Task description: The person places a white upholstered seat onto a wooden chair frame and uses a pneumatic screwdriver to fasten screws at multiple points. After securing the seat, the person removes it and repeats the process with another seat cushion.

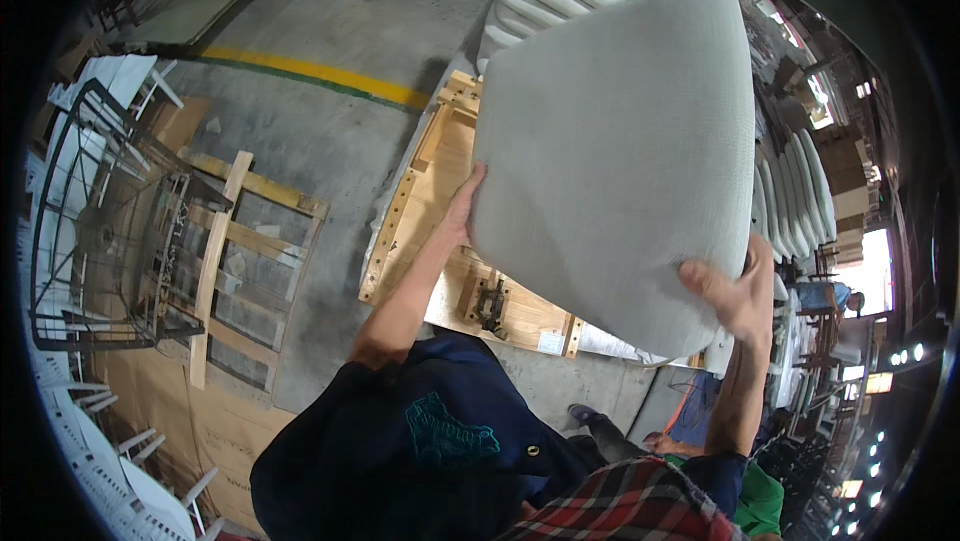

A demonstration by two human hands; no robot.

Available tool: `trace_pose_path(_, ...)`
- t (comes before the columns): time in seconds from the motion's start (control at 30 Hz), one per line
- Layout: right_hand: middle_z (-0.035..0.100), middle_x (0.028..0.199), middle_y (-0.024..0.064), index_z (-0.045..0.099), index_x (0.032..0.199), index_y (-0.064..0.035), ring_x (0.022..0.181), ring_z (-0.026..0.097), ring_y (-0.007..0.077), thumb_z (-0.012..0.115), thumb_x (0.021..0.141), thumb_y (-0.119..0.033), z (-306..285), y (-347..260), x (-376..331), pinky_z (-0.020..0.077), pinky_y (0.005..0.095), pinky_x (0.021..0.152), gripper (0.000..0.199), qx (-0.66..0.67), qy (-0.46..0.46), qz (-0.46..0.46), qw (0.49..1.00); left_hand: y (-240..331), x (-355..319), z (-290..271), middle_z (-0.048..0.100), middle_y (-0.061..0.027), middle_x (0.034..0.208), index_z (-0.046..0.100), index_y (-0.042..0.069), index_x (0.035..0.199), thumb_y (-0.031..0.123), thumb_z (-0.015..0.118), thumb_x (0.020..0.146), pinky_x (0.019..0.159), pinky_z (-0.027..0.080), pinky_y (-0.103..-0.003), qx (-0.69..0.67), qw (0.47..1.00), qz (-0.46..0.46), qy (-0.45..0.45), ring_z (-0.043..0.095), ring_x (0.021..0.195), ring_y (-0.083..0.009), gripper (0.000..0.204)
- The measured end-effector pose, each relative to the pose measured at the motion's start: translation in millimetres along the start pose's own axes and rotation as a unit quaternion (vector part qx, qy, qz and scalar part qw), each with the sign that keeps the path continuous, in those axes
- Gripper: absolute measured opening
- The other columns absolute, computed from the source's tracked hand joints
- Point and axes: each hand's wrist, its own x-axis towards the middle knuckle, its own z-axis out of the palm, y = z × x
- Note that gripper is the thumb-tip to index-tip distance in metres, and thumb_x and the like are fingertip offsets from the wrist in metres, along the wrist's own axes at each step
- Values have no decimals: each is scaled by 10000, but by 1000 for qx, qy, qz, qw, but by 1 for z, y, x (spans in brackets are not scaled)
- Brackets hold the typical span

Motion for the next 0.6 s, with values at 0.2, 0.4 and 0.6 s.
trace_pose_path(0.2,454,1464,321,419,1482,26,1367,461,449,930,594,-583,63,-20,-42,355,575,1118,1192,49,4,-352,935,13,-5,66,468,-188,1508,356,74,1554,698,457,981,1122,432,-451,-42,987,20,-154,464,1395,-281,853)
trace_pose_path(0.4,527,1399,356,494,1400,34,1254,578,497,818,819,-310,201,107,-42,448,582,1070,749,7,301,-379,875,-41,-64,-32,476,-178,1501,366,80,1546,690,461,984,1111,440,-453,59,993,-87,-52,474,1384,-281,835)
trace_pose_path(0.6,624,1288,343,601,1278,89,1195,650,442,799,833,-218,157,84,-62,525,512,1016,576,-19,293,-276,915,-70,-94,-53,485,-168,1494,376,87,1538,682,464,986,1100,449,-456,54,992,-114,-11,483,1372,-280,817)
